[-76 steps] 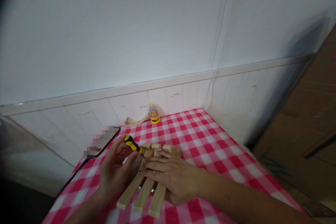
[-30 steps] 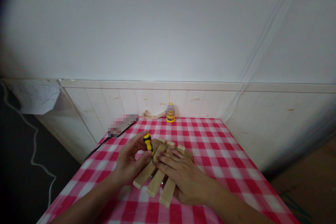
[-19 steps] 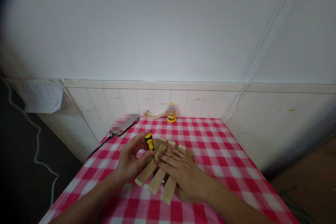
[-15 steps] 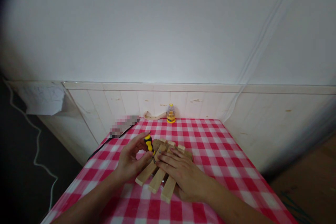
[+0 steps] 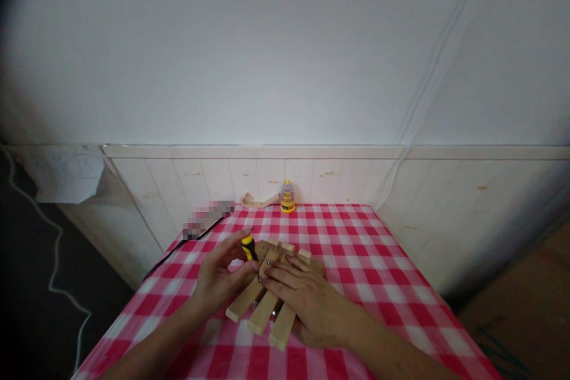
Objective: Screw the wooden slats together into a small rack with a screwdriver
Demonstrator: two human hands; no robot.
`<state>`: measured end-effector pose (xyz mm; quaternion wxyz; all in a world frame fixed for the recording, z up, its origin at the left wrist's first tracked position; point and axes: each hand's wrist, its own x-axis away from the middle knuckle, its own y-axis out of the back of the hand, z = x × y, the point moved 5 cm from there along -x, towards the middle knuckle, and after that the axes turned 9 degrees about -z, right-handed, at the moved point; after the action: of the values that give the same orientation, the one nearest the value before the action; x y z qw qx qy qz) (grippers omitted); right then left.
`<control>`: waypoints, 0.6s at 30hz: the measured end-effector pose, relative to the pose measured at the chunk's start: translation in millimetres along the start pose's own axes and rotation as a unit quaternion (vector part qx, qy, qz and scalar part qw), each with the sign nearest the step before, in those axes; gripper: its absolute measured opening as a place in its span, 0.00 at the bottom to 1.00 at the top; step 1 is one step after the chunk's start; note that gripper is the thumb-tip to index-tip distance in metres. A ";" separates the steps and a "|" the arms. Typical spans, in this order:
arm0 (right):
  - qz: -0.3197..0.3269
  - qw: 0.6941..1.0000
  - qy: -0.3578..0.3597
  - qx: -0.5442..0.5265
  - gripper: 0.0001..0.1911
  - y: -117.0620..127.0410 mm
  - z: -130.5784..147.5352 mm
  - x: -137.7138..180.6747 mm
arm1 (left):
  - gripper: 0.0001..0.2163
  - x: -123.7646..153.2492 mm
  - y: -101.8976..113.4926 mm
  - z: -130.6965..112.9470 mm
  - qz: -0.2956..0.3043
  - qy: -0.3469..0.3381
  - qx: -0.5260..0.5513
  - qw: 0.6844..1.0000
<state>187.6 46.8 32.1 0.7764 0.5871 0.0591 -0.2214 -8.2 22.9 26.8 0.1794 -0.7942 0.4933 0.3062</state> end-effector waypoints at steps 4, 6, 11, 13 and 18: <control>0.003 1.000 -0.001 0.000 0.38 -2.8 -2.9 1.7 | 0.21 1.1 -0.5 -3.5 0.009 0.001 -0.008 1.000; -0.003 1.000 0.001 -0.001 0.38 -3.6 -3.8 2.3 | 0.21 1.7 -0.6 -6.1 0.017 -0.008 -0.014 1.000; -0.003 1.000 0.004 -0.005 0.39 -4.4 -3.8 1.6 | 0.21 2.2 -0.7 -8.0 0.027 -0.015 -0.015 0.999; 0.000 1.000 0.006 -0.006 0.38 -4.6 -3.8 1.4 | 0.22 2.0 -1.0 -7.5 0.029 -0.010 -0.006 1.000; 0.008 1.000 0.000 -0.004 0.37 -4.6 -4.4 2.4 | 0.24 1.3 -1.8 -4.7 0.033 0.003 0.019 0.999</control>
<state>188.6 49.2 25.9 0.7806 0.5842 0.0550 -0.2154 -4.7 20.1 29.5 0.1828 -0.7751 0.5251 0.3000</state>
